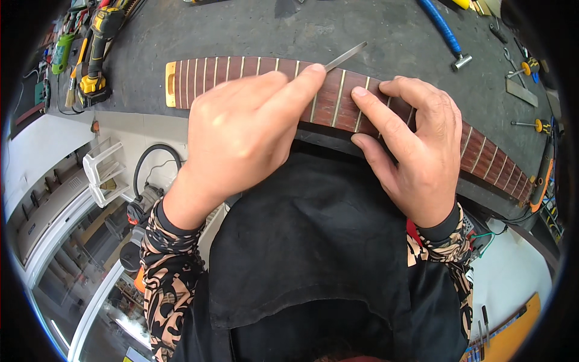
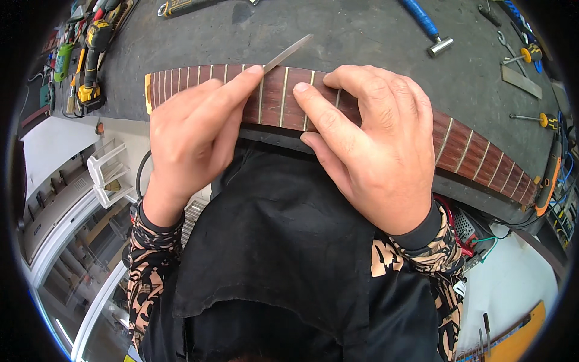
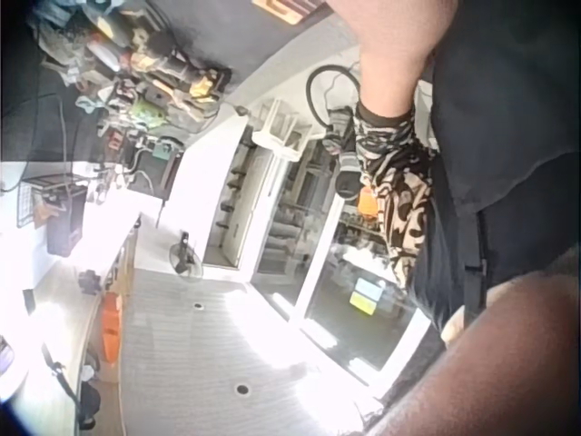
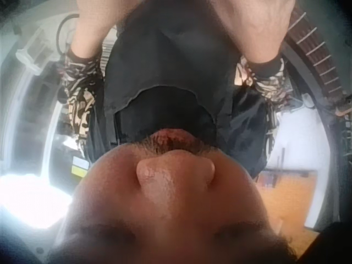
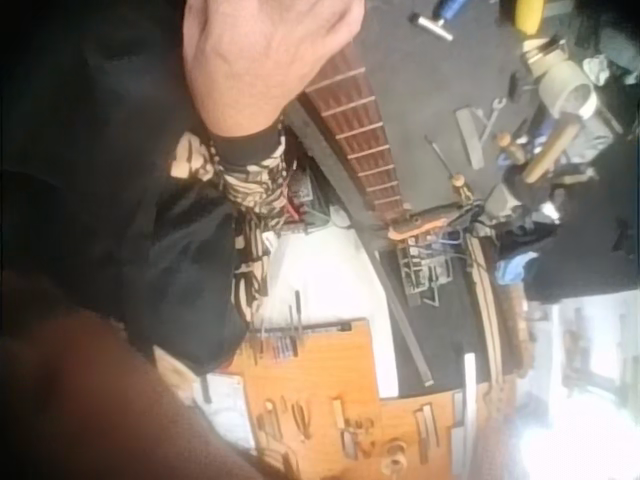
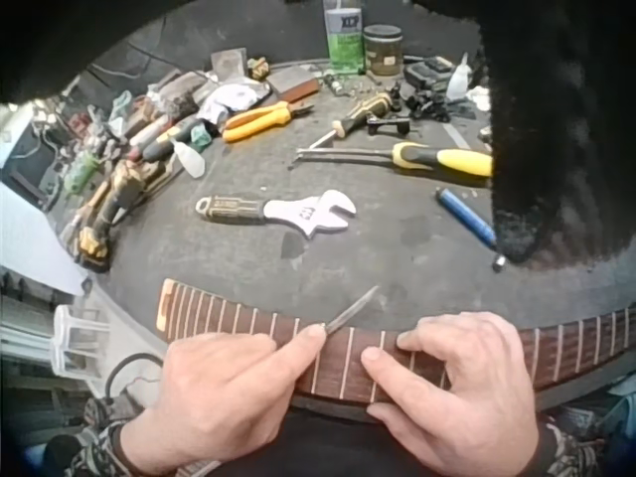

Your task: The person files the edges of the frets on a guitar neck using a metal file. They repeatedly run the file along the fret edges, frequently pausing to wipe the fretboard with a cloth and visually inspect the work.

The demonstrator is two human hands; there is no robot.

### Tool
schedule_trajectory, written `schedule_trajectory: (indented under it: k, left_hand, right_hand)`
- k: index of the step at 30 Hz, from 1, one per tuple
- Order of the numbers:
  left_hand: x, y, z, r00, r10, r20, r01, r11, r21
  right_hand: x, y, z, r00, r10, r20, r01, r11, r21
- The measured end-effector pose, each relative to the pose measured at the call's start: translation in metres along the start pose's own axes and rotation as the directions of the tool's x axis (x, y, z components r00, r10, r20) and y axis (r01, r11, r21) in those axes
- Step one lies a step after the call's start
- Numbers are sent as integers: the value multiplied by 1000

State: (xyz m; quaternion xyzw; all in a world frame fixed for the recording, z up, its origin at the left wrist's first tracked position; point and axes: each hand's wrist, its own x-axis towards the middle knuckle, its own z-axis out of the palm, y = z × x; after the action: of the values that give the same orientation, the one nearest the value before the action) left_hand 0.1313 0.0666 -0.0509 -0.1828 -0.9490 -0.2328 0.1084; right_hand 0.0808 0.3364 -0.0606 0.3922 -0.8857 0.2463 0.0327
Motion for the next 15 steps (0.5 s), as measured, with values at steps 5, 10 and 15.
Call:
schedule_trajectory:
  k: [5,10,15]
  left_hand:
    - [-22,19,-14,899,-424,112,429,795,-429]
    - [-8,15,-1,981,-190,46,196,956,-217]
    - [9,-1,8,998,40,-47,-44,995,-85]
  right_hand:
    - [-6,4,2,1000,14,-15,-14,1000,5]
    - [-7,3,3,1000,9,-22,-9,1000,7]
    - [-8,5,-12,998,40,38,-38,998,-48]
